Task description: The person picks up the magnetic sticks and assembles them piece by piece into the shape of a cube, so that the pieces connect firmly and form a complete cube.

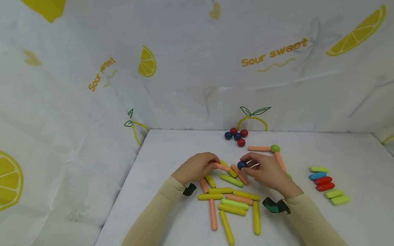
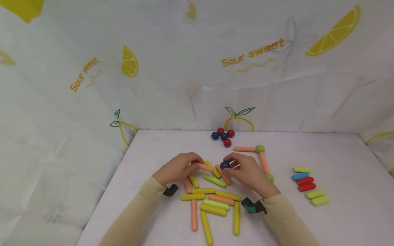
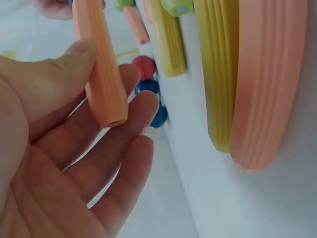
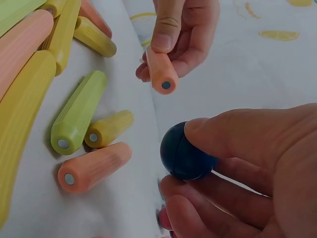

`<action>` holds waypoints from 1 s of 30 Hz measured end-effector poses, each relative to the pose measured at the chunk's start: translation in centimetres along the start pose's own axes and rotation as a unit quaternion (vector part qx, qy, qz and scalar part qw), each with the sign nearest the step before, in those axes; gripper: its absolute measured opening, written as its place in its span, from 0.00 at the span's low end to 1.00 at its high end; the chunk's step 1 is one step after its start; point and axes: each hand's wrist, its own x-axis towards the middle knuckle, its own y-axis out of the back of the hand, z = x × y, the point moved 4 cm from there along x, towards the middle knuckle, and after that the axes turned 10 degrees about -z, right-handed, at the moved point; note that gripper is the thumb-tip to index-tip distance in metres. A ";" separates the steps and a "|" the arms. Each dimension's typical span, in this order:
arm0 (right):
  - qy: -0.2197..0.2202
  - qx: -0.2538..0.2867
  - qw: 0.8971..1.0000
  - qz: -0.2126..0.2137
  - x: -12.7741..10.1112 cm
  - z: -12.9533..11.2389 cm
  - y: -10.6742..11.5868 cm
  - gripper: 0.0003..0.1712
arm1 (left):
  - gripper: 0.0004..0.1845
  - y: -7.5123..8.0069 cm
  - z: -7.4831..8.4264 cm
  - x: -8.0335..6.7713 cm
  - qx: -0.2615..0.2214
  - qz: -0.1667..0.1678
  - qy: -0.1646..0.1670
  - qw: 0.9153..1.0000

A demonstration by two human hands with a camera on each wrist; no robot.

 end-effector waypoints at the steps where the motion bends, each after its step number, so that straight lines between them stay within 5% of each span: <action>1: -0.002 0.000 1.000 0.002 0.0 -0.1 0.1 0.18 | 0.13 0.1 0.2 0.1 0.000 0.008 -0.001 1.000; 10: 0.030 -0.006 0.999 0.013 -0.4 -1.0 0.3 0.16 | 0.11 -0.1 1.4 0.6 -0.018 0.021 0.017 0.999; 20: 0.056 -0.002 0.998 0.022 -0.3 -1.0 0.8 0.19 | 0.14 -0.6 2.3 1.4 -0.035 0.033 0.001 0.999; 30: 0.026 -0.029 0.999 0.025 -0.2 0.4 2.0 0.08 | 0.12 -0.5 4.0 5.8 -0.053 0.004 -0.030 0.998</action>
